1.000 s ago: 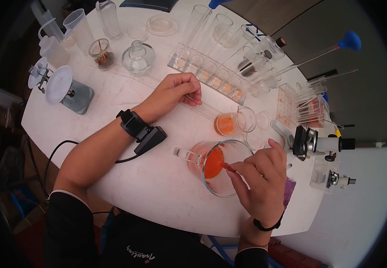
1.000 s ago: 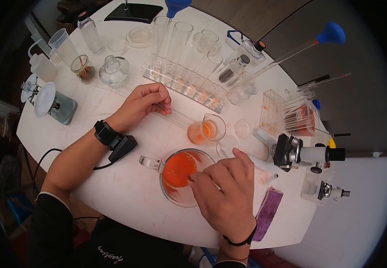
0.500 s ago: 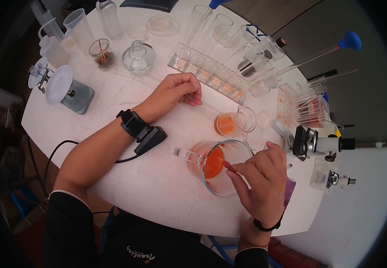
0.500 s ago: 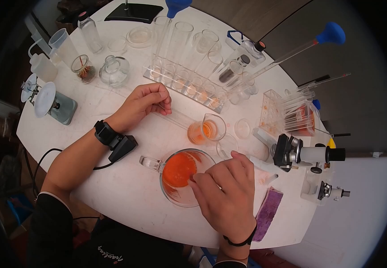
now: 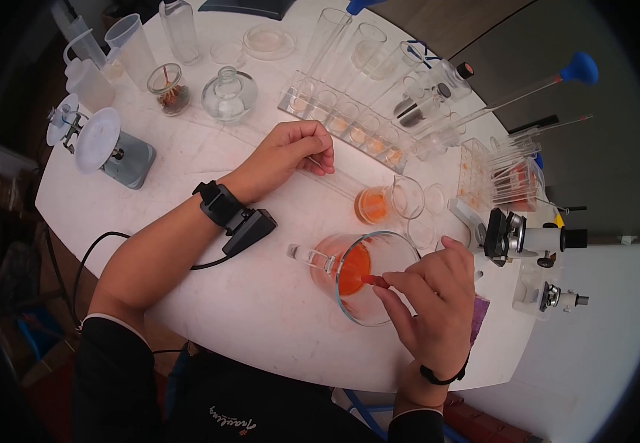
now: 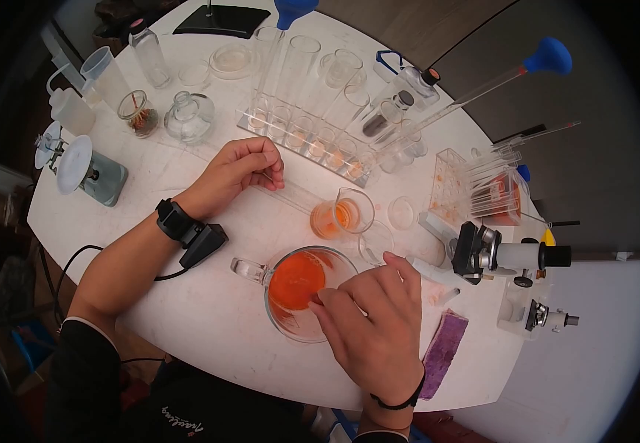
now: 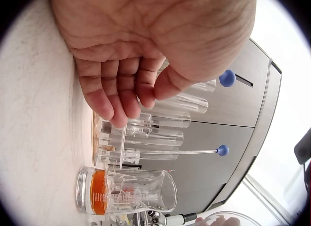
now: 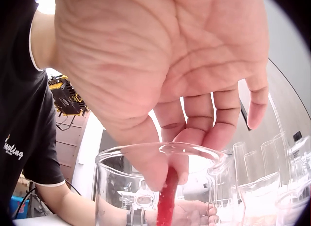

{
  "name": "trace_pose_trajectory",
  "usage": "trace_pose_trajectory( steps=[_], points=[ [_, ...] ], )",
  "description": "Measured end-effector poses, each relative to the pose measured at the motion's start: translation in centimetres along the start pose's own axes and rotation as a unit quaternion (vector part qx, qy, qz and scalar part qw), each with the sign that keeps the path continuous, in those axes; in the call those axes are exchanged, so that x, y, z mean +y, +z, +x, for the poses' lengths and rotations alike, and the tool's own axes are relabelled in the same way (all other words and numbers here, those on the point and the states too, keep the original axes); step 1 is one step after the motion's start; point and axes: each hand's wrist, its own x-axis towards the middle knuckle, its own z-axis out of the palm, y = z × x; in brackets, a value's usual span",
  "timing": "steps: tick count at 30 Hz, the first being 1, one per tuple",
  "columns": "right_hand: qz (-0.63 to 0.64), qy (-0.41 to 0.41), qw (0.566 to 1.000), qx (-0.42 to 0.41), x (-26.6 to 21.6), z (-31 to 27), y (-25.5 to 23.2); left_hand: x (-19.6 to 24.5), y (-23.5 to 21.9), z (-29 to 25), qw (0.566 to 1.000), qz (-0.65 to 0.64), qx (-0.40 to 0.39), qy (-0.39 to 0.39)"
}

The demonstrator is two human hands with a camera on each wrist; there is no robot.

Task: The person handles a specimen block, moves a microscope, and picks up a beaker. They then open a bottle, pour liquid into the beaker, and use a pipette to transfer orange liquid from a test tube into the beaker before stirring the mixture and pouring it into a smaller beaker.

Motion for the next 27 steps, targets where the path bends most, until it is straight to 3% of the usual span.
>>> trace_pose_trajectory(
  steps=[11,27],
  points=[
    [-0.003,0.021,1.0,0.004,-0.6,-0.1,-0.4,0.0,0.0,0.0,1.0,0.004,-0.003,0.002],
    [-0.007,-0.034,0.999,-0.032,-0.4,2.8,-0.4,0.1,-0.2,-0.1,1.0,-0.004,0.001,0.002]
  ],
)
